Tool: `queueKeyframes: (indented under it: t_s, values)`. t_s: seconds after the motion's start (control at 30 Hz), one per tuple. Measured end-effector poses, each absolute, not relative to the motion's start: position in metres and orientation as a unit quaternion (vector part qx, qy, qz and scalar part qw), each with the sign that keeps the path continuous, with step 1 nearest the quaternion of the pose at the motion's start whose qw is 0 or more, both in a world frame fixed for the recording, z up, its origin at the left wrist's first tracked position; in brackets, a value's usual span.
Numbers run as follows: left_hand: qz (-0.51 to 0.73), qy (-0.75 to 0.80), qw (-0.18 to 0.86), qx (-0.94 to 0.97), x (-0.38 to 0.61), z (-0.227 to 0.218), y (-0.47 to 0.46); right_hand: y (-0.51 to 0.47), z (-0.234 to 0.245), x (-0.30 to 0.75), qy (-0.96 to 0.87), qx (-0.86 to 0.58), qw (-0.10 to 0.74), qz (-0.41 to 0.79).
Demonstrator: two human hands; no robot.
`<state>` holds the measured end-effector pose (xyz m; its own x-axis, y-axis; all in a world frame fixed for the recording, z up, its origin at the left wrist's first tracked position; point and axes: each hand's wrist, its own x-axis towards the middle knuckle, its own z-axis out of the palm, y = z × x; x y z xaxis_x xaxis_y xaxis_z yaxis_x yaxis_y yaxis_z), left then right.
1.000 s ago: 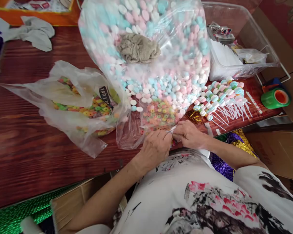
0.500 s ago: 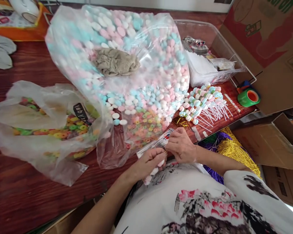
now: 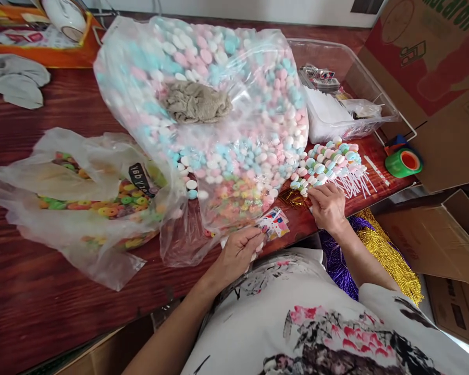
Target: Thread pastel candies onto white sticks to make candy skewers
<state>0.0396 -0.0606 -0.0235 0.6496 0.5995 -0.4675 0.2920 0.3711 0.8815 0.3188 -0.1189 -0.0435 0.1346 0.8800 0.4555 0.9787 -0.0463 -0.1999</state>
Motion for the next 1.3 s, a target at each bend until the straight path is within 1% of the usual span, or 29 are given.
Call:
queueKeyframes:
  t_s: [0.13, 0.27, 0.33, 0.43, 0.6, 0.63, 0.7, 0.77, 0.9, 0.97, 1.03, 1.17, 1.3]
  values:
    - [0.096, 0.413, 0.754, 0.501, 0.034, -0.012, -0.066, -0.092, -0.043, 0.31, -0.63, -0.751, 0.171, -0.103]
    - [0.105, 0.454, 0.755, 0.462, 0.032, -0.01, -0.069, -0.075, -0.049, 0.301, -0.604, -0.781, 0.141, -0.073]
    - [0.112, 0.461, 0.755, 0.452, 0.032, -0.011, -0.07, -0.073, -0.053, 0.299, -0.594, -0.79, 0.143, -0.062]
    - [0.13, 0.454, 0.761, 0.444, 0.033, -0.015, -0.067, -0.076, -0.055, 0.3, -0.59, -0.783, 0.191, -0.054]
    - [0.128, 0.445, 0.754, 0.465, 0.038, -0.018, -0.06, -0.084, -0.047, 0.305, -0.588, -0.725, 0.353, -0.066]
    - [0.132, 0.444, 0.751, 0.471, 0.04, -0.018, -0.059, -0.086, -0.044, 0.305, -0.587, -0.719, 0.367, -0.067]
    - [0.148, 0.441, 0.744, 0.48, 0.042, -0.019, -0.058, -0.089, -0.037, 0.304, -0.591, -0.717, 0.366, -0.057]
    - [0.164, 0.44, 0.738, 0.485, 0.045, -0.021, -0.057, -0.094, -0.027, 0.294, -0.599, -0.71, 0.371, -0.017]
    - [0.188, 0.43, 0.728, 0.5, 0.05, -0.029, -0.055, -0.104, -0.007, 0.248, -0.632, -0.626, 0.45, 0.084]
    - [0.21, 0.423, 0.724, 0.503, 0.052, -0.032, -0.055, -0.106, -0.005, 0.223, -0.699, -0.569, 0.425, 0.088]
    - [0.222, 0.426, 0.73, 0.486, 0.052, -0.032, -0.056, -0.105, -0.01, 0.206, -0.738, -0.547, 0.391, 0.059]
    - [0.183, 0.427, 0.779, 0.421, 0.046, -0.028, -0.06, -0.104, -0.028, 0.202, -0.781, -0.519, 0.346, 0.025]
    - [0.187, 0.423, 0.79, 0.403, 0.038, -0.031, -0.063, -0.111, -0.039, 0.206, -0.808, -0.489, 0.329, 0.027]
